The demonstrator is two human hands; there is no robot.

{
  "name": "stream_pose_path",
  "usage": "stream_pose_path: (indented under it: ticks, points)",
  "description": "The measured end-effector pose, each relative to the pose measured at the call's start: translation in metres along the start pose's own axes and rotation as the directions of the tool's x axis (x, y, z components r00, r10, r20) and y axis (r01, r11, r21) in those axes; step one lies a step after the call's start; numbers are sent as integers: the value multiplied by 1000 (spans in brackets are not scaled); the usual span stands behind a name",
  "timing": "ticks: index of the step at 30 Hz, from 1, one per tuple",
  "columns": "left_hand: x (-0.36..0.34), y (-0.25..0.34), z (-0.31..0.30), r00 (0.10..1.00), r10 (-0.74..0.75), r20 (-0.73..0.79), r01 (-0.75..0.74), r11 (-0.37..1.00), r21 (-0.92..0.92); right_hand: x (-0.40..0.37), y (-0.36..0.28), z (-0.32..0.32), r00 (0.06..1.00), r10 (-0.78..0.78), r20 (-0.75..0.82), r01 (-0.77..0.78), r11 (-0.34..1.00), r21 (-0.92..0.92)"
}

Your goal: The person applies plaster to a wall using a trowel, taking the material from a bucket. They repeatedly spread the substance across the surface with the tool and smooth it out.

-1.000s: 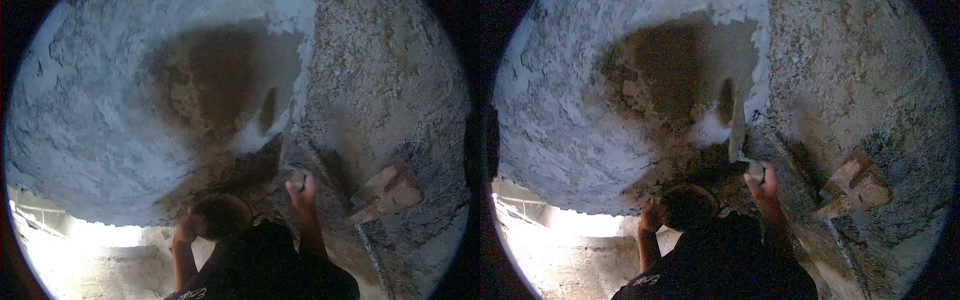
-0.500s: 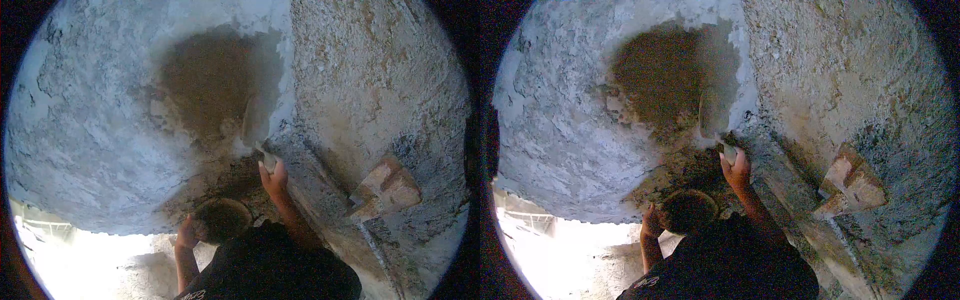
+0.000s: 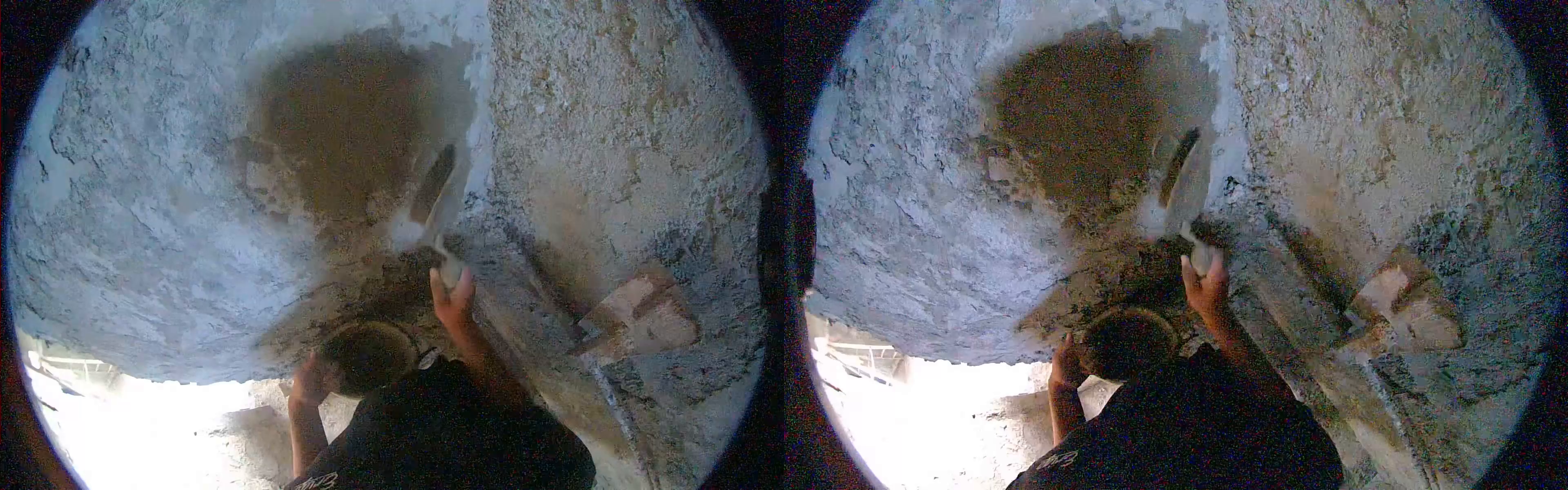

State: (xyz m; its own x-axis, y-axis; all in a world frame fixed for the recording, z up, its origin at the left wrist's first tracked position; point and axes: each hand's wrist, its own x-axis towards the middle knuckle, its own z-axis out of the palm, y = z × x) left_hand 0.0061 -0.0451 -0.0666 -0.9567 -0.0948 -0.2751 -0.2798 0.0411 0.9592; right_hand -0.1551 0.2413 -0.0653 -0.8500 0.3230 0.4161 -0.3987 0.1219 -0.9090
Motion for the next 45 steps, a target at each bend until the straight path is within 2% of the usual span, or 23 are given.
stream_pose_path:
  ticks: [3, 4, 5, 6, 7, 9, 11, 12, 15, 16, 18, 19, 21, 23, 25, 27, 29, 31, 33, 35, 39, 41, 45]
  points:
    - [1, 4, 2, 979, 201, 15, -184, 861, 475, 31, -36, 4, 999, -49, 7, 50, 983, -175]
    - [0, 11, 4, 998, -68, -20, 64, 989, -134, 34, -40, 7, 997, -71, 14, 72, 973, -217]
    - [0, 16, 4, 947, -300, 112, 294, 674, -678, 33, -37, 10, 997, -76, 12, 77, 973, -216]
    - [1, 12, 3, 949, -295, 113, 291, 676, -678, 28, -30, 15, 992, -117, 53, 125, 971, -202]
    - [2, 4, 1, 970, -237, 60, 232, 812, -536, 24, -27, 17, 983, -159, 96, 175, 967, -185]
    - [4, -6, -5, 985, -171, 13, 163, 911, -379, 8, -28, 15, 981, -53, 187, 98, 965, -242]
    - [4, -9, -19, 923, -219, 318, 386, 539, -749, -7, -24, 16, 928, -67, 366, 106, 990, -89]
    - [2, -2, -15, 924, -218, 315, 383, 537, -751, -14, -18, 15, 912, -77, 402, 108, 993, -55]
    - [0, 21, 2, 924, -216, 315, 375, 674, -637, -20, -13, 11, 908, -89, 409, 141, 985, -99]
    - [1, 20, 6, 932, -313, 183, 355, 687, -634, -14, -24, 9, 908, -92, 409, 145, 984, -100]
    - [0, 22, 8, 915, -400, 47, 339, 700, -629, 5, -48, 5, 941, 86, 327, -44, 990, -133]
    - [-4, 28, 8, 951, -308, 42, 287, 818, -499, 13, -49, 7, 941, 86, 326, -43, 990, -136]
    - [-5, 27, 4, 976, -211, 53, 216, 908, -358, 32, -50, 12, 995, -63, 76, 72, 989, -125]
    - [1, 14, -3, 914, -386, 125, 367, 657, -658, 42, -60, 9, 996, -62, 64, 75, 973, -217]
    - [-1, 12, -2, 944, -311, 110, 309, 716, -626, 41, -62, 9, 991, -33, 132, 94, 867, -490]
    - [0, 16, 1, 967, -234, 97, 245, 768, -592, 25, -41, 13, 979, -67, 195, 154, 866, -476]
    - [-2, 34, 9, 916, -375, 143, 368, 643, -671, 4, -34, 10, 962, -92, 256, 205, 864, -460]
    - [3, 14, 4, 915, -398, 73, 336, 647, -685, -7, -37, 9, 931, -132, 340, 249, 911, -328]
    - [5, 12, 3, 911, -413, 2, 299, 654, -695, -6, -36, 13, 934, -173, 313, 257, 933, -251]
    - [-3, 31, 9, 921, -355, 159, 379, 731, -568, -6, -42, 13, 979, -128, 161, 166, 955, -247]
    - [0, 7, -6, 948, -161, 275, 305, 709, -636, 32, -61, 5, 992, -123, 39, 128, 980, -155]
    - [0, 10, -6, 916, -231, 327, 398, 625, -672, 44, -50, -4, 991, -78, 113, 124, 852, -508]
    - [-2, 17, 2, 943, -229, 241, 332, 607, -722, 38, -30, -6, 976, 117, 186, 20, 795, -606]
